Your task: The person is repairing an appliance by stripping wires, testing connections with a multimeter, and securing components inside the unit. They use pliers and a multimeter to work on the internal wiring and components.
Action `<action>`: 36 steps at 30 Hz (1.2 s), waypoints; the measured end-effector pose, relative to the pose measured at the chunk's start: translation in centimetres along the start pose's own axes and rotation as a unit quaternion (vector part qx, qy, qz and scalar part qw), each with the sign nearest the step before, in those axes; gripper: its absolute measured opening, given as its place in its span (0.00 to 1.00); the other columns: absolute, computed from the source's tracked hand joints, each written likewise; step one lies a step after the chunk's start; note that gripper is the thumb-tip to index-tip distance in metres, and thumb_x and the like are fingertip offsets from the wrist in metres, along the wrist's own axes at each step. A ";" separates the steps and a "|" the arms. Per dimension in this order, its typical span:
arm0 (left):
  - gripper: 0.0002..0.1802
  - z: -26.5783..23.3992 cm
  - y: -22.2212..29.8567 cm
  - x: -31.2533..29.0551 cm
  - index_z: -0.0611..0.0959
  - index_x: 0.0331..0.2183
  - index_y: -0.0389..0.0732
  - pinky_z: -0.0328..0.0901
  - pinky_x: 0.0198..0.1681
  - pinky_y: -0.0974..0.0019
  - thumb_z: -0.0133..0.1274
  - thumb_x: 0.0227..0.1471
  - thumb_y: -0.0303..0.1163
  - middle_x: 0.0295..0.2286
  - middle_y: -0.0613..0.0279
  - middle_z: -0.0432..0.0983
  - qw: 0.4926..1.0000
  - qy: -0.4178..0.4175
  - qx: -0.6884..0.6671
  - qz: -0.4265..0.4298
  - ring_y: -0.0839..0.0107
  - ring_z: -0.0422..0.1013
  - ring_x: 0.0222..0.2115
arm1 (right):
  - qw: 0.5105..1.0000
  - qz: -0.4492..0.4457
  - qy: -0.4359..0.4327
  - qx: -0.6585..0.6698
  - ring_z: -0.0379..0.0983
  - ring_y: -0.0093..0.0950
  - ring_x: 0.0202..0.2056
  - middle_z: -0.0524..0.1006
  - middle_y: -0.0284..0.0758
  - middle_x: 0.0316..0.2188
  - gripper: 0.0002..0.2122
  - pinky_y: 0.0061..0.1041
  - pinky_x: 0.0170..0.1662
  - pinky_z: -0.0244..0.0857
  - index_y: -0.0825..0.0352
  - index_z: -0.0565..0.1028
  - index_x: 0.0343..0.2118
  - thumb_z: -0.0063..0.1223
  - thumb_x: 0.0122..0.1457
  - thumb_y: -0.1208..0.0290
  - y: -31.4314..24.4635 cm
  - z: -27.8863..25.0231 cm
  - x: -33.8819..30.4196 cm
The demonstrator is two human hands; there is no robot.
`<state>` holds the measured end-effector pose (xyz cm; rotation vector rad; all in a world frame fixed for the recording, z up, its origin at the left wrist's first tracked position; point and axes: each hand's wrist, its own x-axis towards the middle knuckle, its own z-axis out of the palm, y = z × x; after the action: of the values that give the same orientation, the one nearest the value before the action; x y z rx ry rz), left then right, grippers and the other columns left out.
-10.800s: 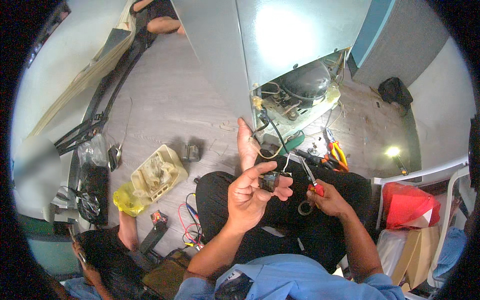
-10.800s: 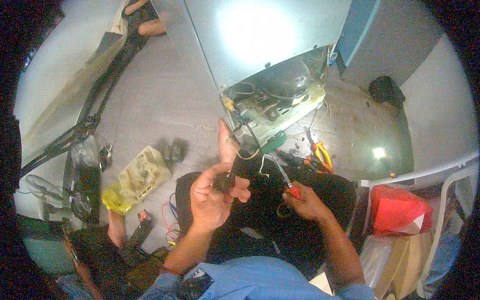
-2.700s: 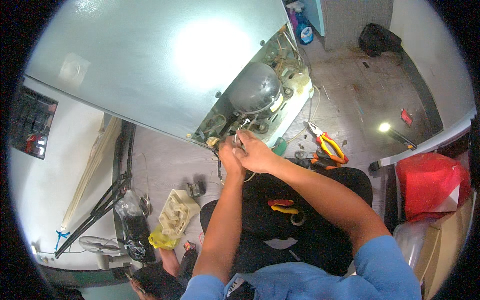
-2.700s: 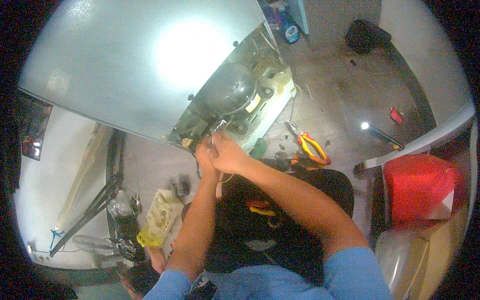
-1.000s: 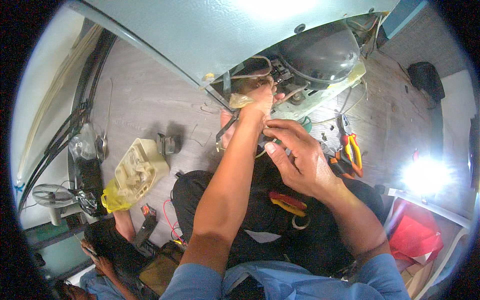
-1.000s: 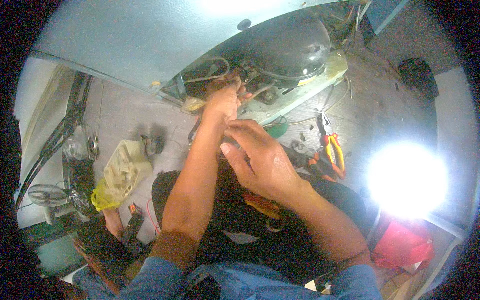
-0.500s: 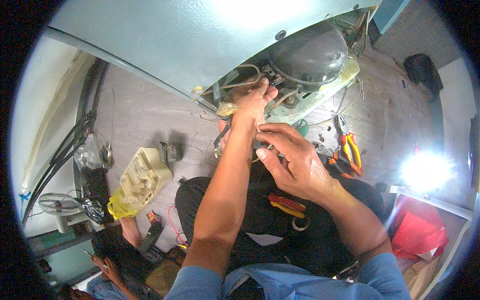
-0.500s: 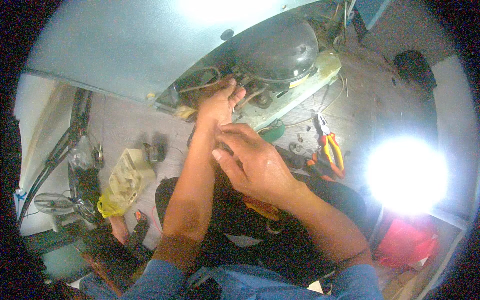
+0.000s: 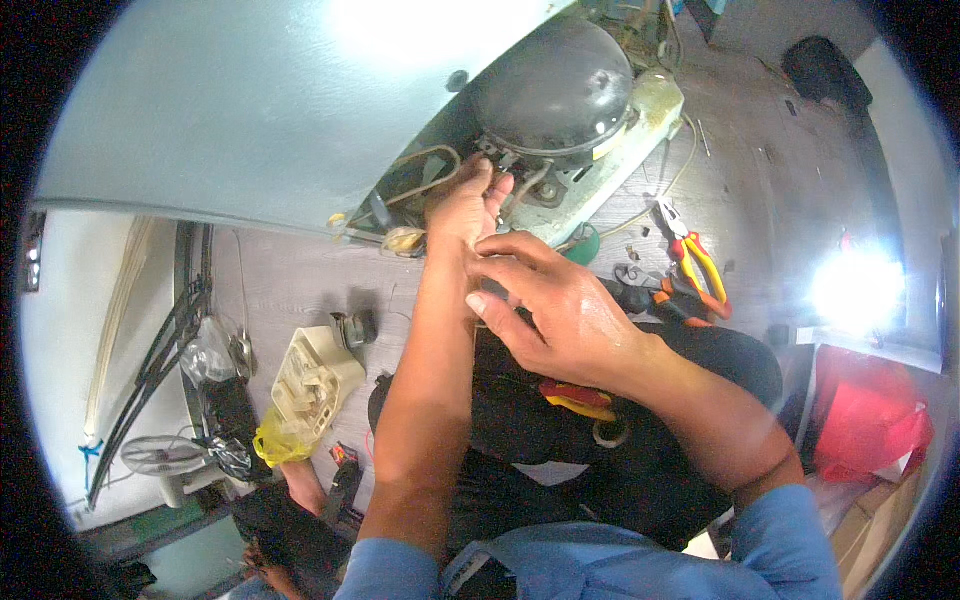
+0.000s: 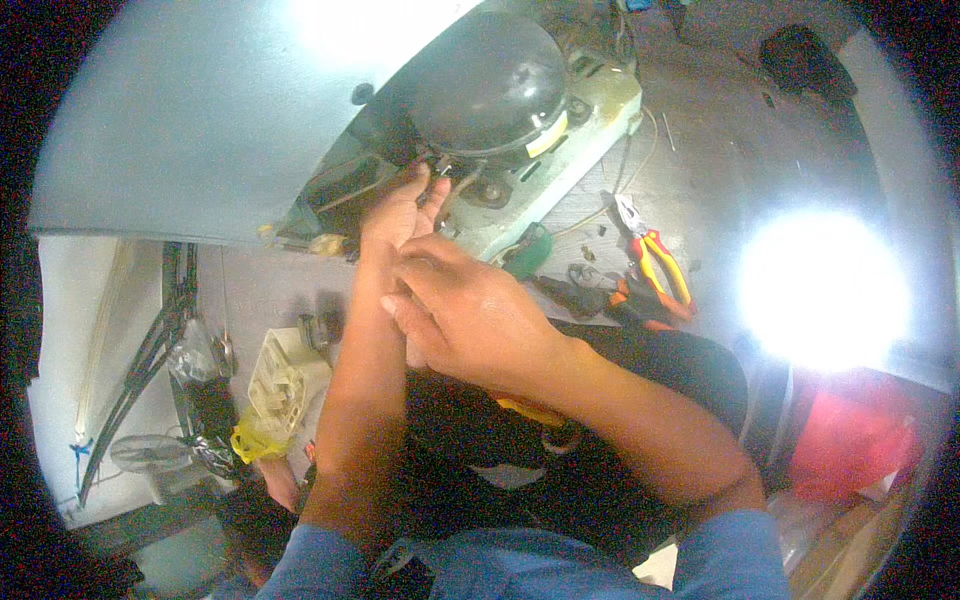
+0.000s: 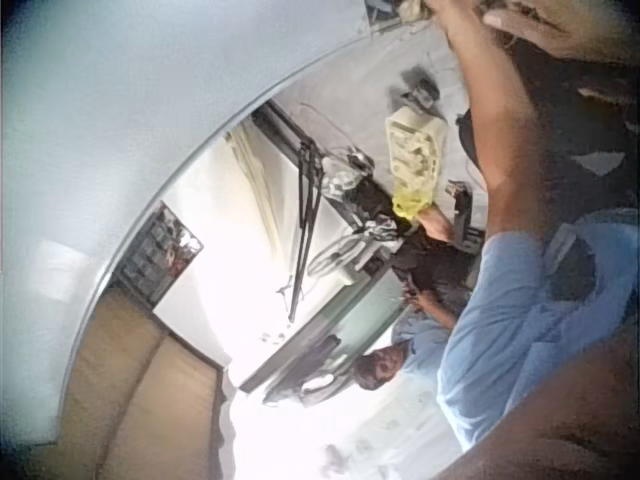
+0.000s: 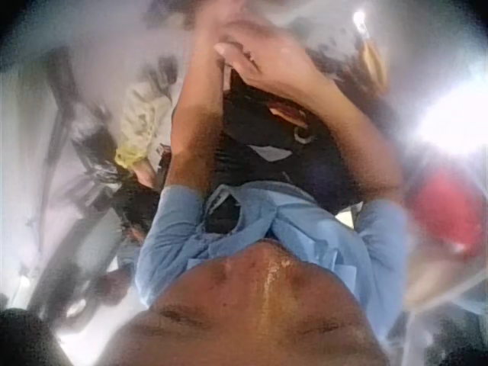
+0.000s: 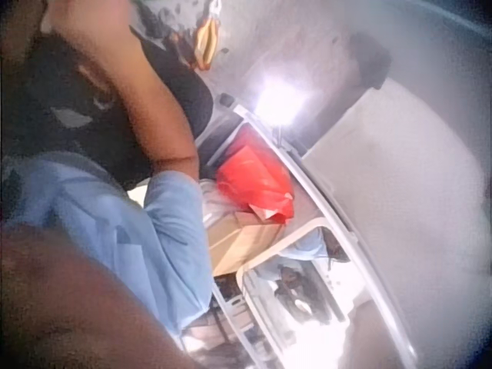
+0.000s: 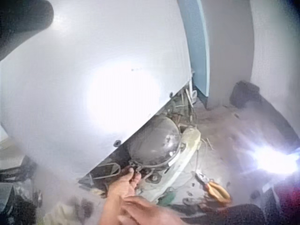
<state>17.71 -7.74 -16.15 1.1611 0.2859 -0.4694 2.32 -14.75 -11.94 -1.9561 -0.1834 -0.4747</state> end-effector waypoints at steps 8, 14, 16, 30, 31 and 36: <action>0.11 -0.8 -0.2 0.3 0.77 0.43 0.36 0.72 0.47 0.64 0.56 0.57 0.23 0.41 0.62 0.74 1.000 -0.029 0.007 0.000 0.70 0.71 0.39 | 0.999 -0.034 0.011 -0.006 0.75 0.48 0.40 0.74 0.49 0.43 0.12 0.39 0.43 0.71 0.74 0.74 0.37 0.55 0.59 0.67 -0.7 0.3 0.1; 0.10 -1.3 0.1 0.7 0.76 0.41 0.38 0.72 0.45 0.65 0.56 0.56 0.22 0.41 0.60 0.74 0.999 -0.052 0.003 -0.008 0.69 0.71 0.39 | 0.999 -0.045 0.018 0.007 0.75 0.49 0.38 0.73 0.48 0.40 0.11 0.39 0.41 0.72 0.73 0.73 0.35 0.54 0.59 0.67 -1.0 0.7 0.1; 0.11 -1.4 0.2 0.7 0.76 0.42 0.38 0.72 0.45 0.64 0.56 0.56 0.22 0.41 0.60 0.73 0.998 -0.054 0.008 -0.010 0.69 0.70 0.40 | 0.999 -0.046 0.020 0.008 0.75 0.49 0.37 0.73 0.48 0.40 0.11 0.39 0.40 0.72 0.73 0.73 0.35 0.54 0.59 0.67 -1.2 0.9 0.2; 0.18 -1.4 -0.4 -0.1 0.74 0.48 0.31 0.70 0.44 0.63 0.52 0.56 0.26 0.40 0.51 0.75 0.899 -0.009 0.413 0.146 0.64 0.73 0.39 | 0.997 -0.055 -0.050 -0.034 0.74 0.48 0.35 0.74 0.46 0.35 0.12 0.42 0.40 0.70 0.70 0.74 0.33 0.53 0.60 0.63 0.9 -0.7 -1.0; 0.25 0.0 -0.6 -2.0 0.72 0.52 0.28 0.69 0.45 0.61 0.53 0.53 0.26 0.40 0.45 0.77 0.891 0.040 0.423 0.160 0.59 0.74 0.40 | 0.994 -0.045 -0.092 -0.046 0.74 0.49 0.35 0.75 0.46 0.34 0.13 0.42 0.40 0.70 0.70 0.74 0.33 0.53 0.60 0.62 1.9 -2.0 -0.7; 0.40 -4.5 -1.3 -2.0 0.64 0.55 0.20 0.67 0.48 0.51 0.60 0.43 0.25 0.41 0.32 0.76 0.655 -0.002 0.644 0.396 0.37 0.73 0.44 | 0.954 0.083 -0.271 -0.092 0.75 0.49 0.30 0.76 0.49 0.23 0.18 0.42 0.37 0.68 0.72 0.75 0.26 0.55 0.58 0.57 3.4 -9.5 0.8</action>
<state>15.42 -3.54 -18.01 2.4961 -0.7291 0.2349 1.84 -24.86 -11.09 -2.2286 -0.3273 0.1744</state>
